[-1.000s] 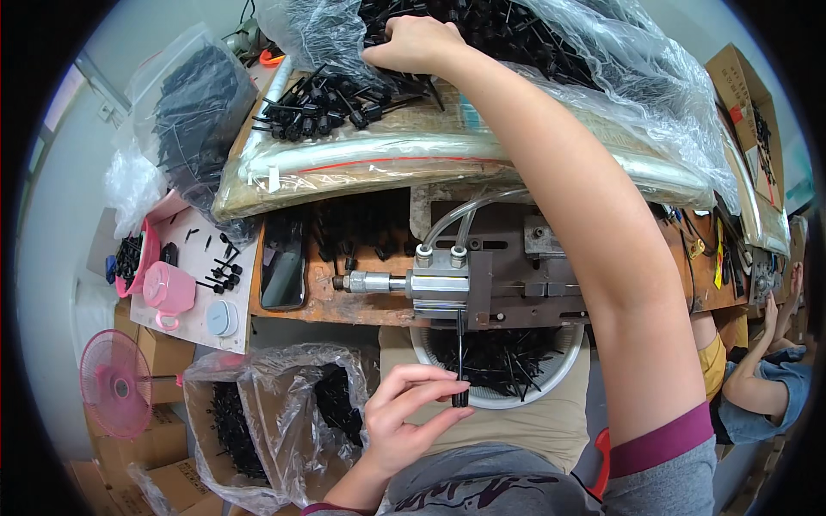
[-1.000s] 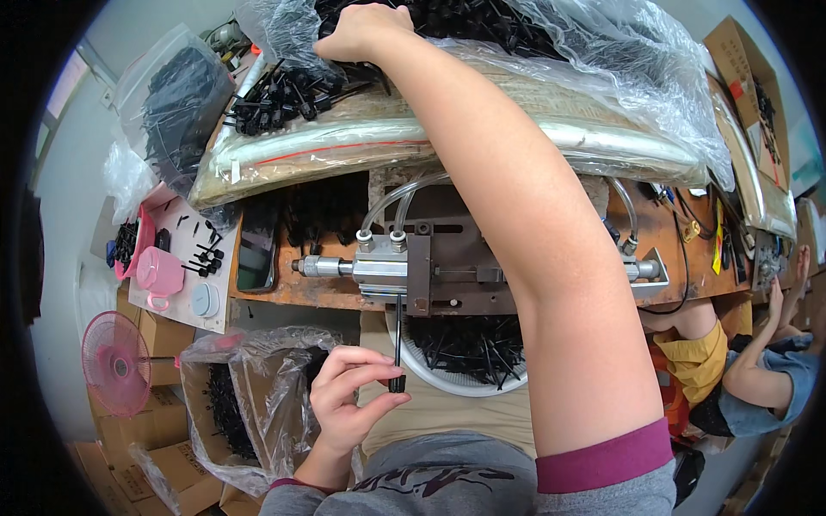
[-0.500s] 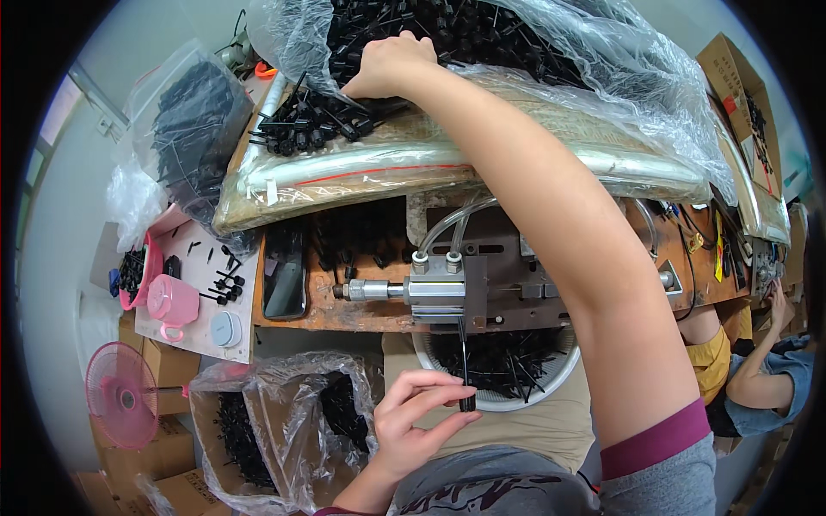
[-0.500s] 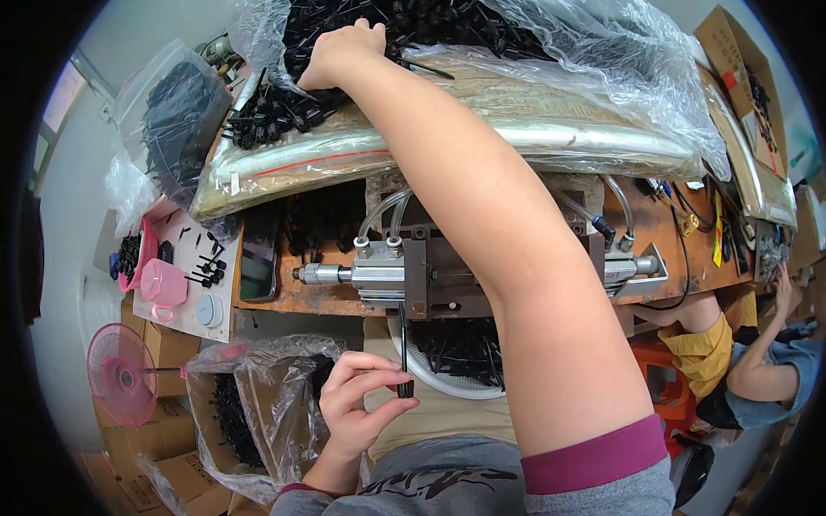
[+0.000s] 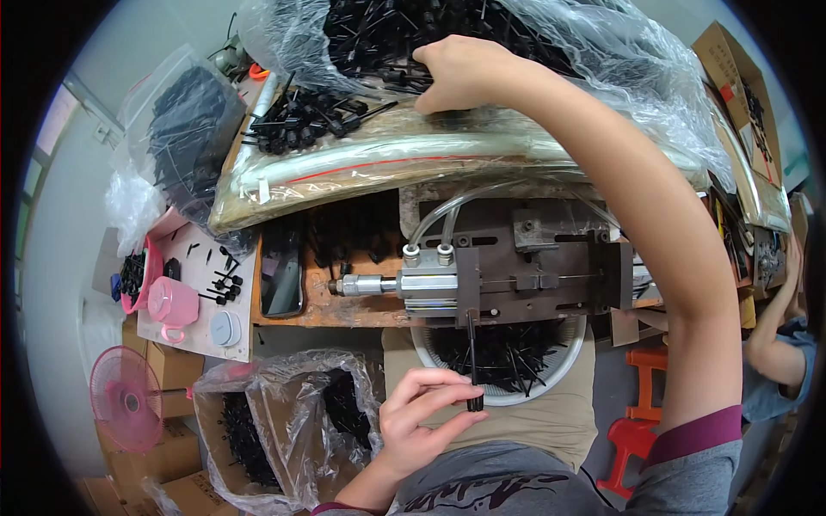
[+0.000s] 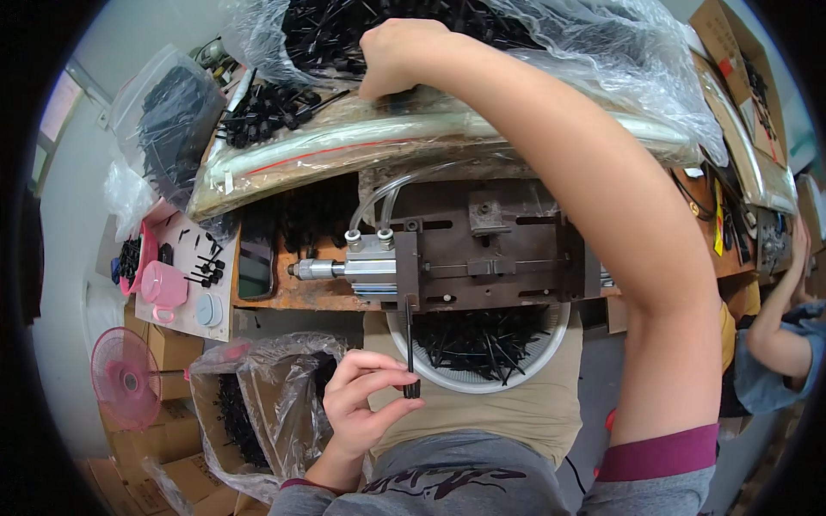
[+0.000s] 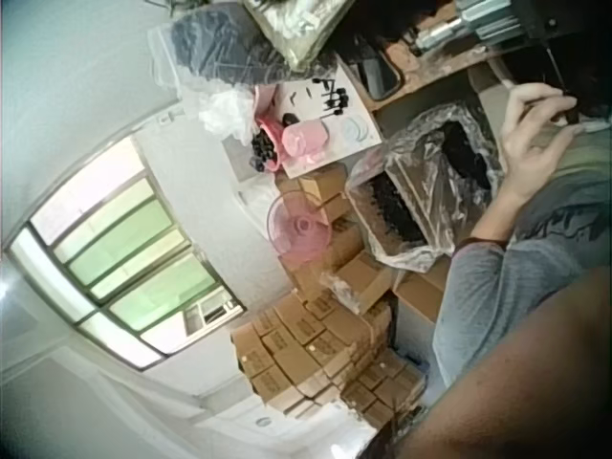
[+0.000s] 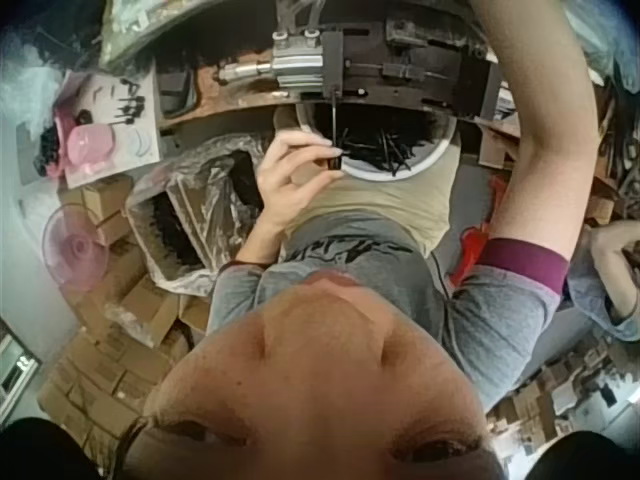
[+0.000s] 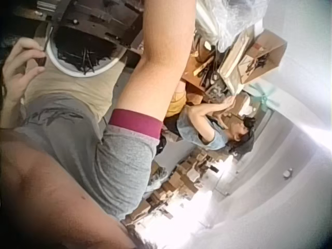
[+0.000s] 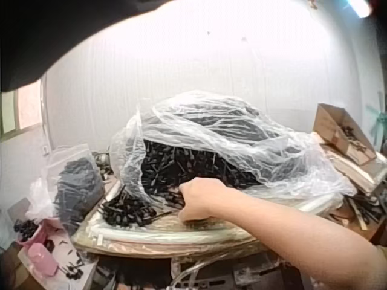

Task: Using a pneumatic assembly machine to combine cable tie components.

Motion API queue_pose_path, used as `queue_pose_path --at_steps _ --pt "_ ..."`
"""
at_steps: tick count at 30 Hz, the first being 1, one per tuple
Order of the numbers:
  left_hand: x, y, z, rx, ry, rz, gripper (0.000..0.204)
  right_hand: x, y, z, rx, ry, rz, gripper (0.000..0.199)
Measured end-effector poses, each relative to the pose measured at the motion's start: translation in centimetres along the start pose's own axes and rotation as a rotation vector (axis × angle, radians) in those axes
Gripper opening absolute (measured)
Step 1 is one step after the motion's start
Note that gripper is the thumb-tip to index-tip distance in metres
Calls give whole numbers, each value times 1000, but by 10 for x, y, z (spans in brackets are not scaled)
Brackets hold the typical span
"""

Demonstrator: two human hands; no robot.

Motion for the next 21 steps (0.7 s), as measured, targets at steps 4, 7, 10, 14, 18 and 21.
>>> queue_pose_path --at_steps 4,7,10,14,18,21 --pt "2 -8 1 105 70 25 36 -7 -25 -39 -30 47 -20 73" --pt "9 -16 4 163 90 59 36 -9 -52 -62 -48 23 49 68" --pt "16 -21 11 221 92 128 36 -10 -76 -75 -49 5 93 55" --pt "28 -25 28 306 85 218 36 -4 -93 -104 -169 -257 106 47" --pt "41 -20 43 354 80 326 36 1 -95 -134 -147 -506 31 45" --pt "51 -15 51 356 86 393 33 7 -94 -145 -67 -472 155 33"
Point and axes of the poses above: each hand's wrist, its own z-axis towards the middle knuckle, its own x-axis out of the palm, y = z × x, the point moved 1 cm from there along z, towards the middle knuckle, and after that the axes turned 4 degrees about -x, right-handed, at the moved point
